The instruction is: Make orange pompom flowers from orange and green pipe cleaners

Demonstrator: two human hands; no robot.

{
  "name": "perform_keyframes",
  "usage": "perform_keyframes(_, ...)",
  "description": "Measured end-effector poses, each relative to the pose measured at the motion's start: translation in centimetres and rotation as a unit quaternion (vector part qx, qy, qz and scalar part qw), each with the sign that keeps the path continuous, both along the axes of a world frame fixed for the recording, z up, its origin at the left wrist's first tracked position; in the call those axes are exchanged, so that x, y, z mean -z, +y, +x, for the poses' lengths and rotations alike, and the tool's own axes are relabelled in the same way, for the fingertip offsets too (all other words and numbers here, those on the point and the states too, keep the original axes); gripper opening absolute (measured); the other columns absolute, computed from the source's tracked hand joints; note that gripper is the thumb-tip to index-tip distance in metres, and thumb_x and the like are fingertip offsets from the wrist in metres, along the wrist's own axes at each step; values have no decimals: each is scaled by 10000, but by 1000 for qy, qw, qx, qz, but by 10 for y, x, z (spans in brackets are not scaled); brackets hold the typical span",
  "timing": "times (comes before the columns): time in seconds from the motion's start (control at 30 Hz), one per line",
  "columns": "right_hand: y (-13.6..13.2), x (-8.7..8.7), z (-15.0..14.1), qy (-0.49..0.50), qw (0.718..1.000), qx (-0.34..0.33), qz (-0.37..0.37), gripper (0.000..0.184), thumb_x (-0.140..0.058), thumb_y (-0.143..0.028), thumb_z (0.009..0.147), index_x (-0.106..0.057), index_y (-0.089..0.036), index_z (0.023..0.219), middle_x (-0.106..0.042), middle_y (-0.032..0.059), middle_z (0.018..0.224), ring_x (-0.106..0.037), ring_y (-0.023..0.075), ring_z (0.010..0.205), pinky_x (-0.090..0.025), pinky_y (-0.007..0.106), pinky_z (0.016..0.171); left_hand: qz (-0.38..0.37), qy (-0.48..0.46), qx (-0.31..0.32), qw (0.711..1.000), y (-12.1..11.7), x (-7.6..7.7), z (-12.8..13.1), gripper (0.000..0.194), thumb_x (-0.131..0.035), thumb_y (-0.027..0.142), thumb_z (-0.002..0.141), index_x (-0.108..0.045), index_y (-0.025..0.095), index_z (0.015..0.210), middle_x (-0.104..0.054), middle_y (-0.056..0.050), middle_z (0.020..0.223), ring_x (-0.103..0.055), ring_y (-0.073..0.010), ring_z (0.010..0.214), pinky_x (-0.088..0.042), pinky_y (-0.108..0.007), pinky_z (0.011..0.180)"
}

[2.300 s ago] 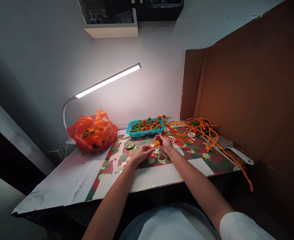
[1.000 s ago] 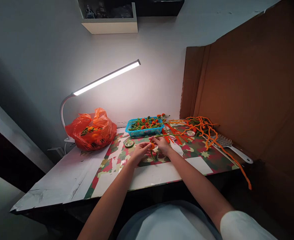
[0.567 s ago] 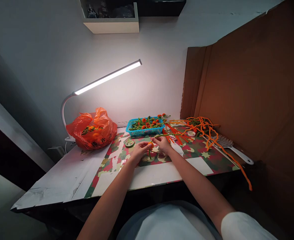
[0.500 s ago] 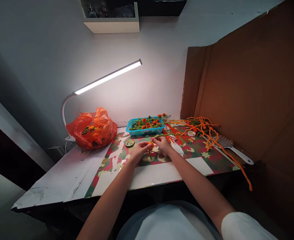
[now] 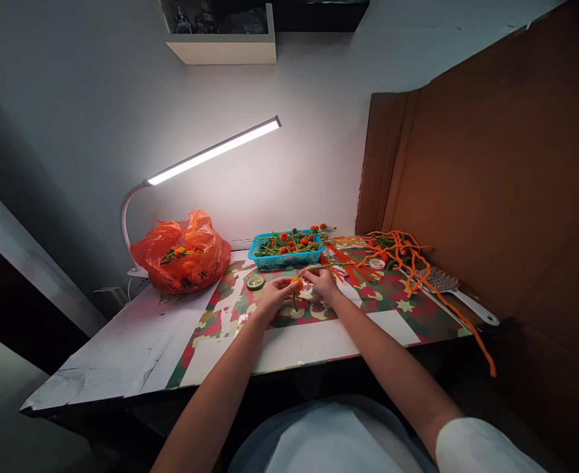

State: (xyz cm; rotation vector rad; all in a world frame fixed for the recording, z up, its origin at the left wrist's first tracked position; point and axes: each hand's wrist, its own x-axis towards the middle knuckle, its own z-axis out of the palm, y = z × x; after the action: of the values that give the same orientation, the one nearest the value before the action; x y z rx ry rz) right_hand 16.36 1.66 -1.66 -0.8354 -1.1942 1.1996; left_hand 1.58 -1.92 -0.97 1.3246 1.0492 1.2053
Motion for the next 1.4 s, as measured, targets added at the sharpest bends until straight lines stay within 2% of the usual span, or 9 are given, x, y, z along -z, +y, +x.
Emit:
perform_keyframes(0.33,0,3,0,-39,998,-47,23,241,-691,-413,596,-633,-181,630,-616,-17,610,-556,133,609,-423,245,596,3,11,11,1000,3,5,-2,475,-784,483,564,-677,131,865,-705,-55,785,-638,-152,688,-475,-226,597)
perform_keyframes(0.47,1,3,-2,10,999,-32,-3,269,-731,-419,556,-637,-180,638,-633,-10,626,-569,138,616,-434,250,599,-21,-24,18,999,4,4,-1,492,-785,476,581,-659,131,909,-692,-52,789,-629,-127,646,-493,-224,581)
perform_keyframes(0.57,2,2,-1,74,997,1,-33,328,-768,-449,504,-629,-182,635,-643,-2,637,-586,148,630,-459,265,629,-72,-50,69,994,1,3,1,501,-800,444,586,-648,123,940,-685,-63,799,-617,-104,592,-514,-230,583)
perform_keyframes(0.67,2,-2,1,114,992,11,-56,375,-796,-463,465,-630,-184,651,-656,3,673,-598,148,662,-471,265,655,-94,-43,125,987,-3,2,2,441,-803,436,584,-662,109,845,-682,-69,787,-627,-106,606,-519,-220,599)
perform_keyframes(0.73,0,-4,2,123,989,-4,-79,396,-806,-469,464,-631,-183,675,-664,9,698,-601,143,670,-470,256,647,-80,-36,121,989,-4,2,2,426,-791,462,584,-658,110,783,-674,-57,738,-635,-120,617,-509,-215,579)
perform_keyframes(0.8,-4,-5,1,115,987,-62,-98,408,-811,-467,477,-632,-180,704,-666,10,714,-600,135,661,-472,255,641,-55,-29,98,993,-2,2,1,432,-777,491,584,-651,116,757,-659,-35,680,-624,-121,590,-492,-215,551)
perform_keyframes(0.9,-9,-3,-3,78,985,-139,-73,397,-835,-414,464,-627,-165,693,-644,-9,673,-579,112,608,-469,249,631,-27,-3,83,996,1,3,-1,467,-763,535,570,-653,114,740,-651,-26,640,-593,-109,533,-470,-218,531)
perform_keyframes(1.17,-7,-1,-4,44,995,-79,-31,376,-846,-338,412,-643,-144,662,-641,-11,641,-556,107,585,-434,248,601,56,125,70,988,5,7,-6,455,-672,567,661,-656,116,713,-663,-40,612,-571,-118,496,-402,-208,471)
perform_keyframes(1.4,-8,-5,-3,79,993,-63,-65,393,-860,-301,367,-653,-140,659,-656,-3,638,-577,108,593,-461,260,627,65,144,75,985,3,4,-4,411,-675,533,674,-637,123,675,-662,-39,603,-591,-133,518,-430,-219,490)
